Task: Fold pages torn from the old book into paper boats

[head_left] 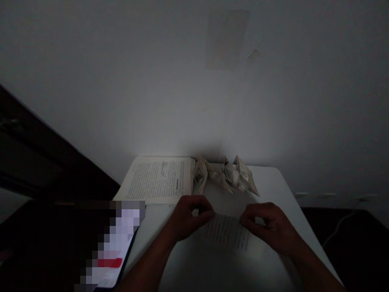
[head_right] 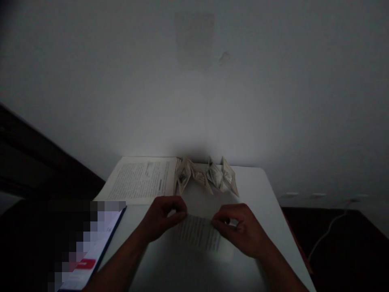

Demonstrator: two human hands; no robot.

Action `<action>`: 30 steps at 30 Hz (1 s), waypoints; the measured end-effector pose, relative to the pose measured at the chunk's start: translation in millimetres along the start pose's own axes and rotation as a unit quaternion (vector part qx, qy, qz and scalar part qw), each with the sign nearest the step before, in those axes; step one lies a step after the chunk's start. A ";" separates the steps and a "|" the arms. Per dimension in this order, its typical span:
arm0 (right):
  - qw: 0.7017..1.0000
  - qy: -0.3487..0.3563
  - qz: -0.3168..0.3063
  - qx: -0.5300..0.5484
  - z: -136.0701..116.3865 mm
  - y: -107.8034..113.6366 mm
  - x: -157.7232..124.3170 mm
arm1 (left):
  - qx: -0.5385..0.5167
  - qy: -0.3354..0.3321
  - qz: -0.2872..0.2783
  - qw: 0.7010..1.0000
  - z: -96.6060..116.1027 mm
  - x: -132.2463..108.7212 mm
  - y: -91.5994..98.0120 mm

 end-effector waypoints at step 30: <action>0.993 -0.117 -0.007 0.007 27.3 -3.6 -0.7 | 0.009 0.091 0.033 0.995 -18.7 0.3 -1.2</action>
Point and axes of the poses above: each hand's wrist, its own x-axis towards the middle knuckle, its own y-axis out of the back of the hand, z = x × y, the point moved 4 cm from there along x, towards the middle knuckle, and after that the axes turned 14 degrees about -x, right-handed, at the moved point
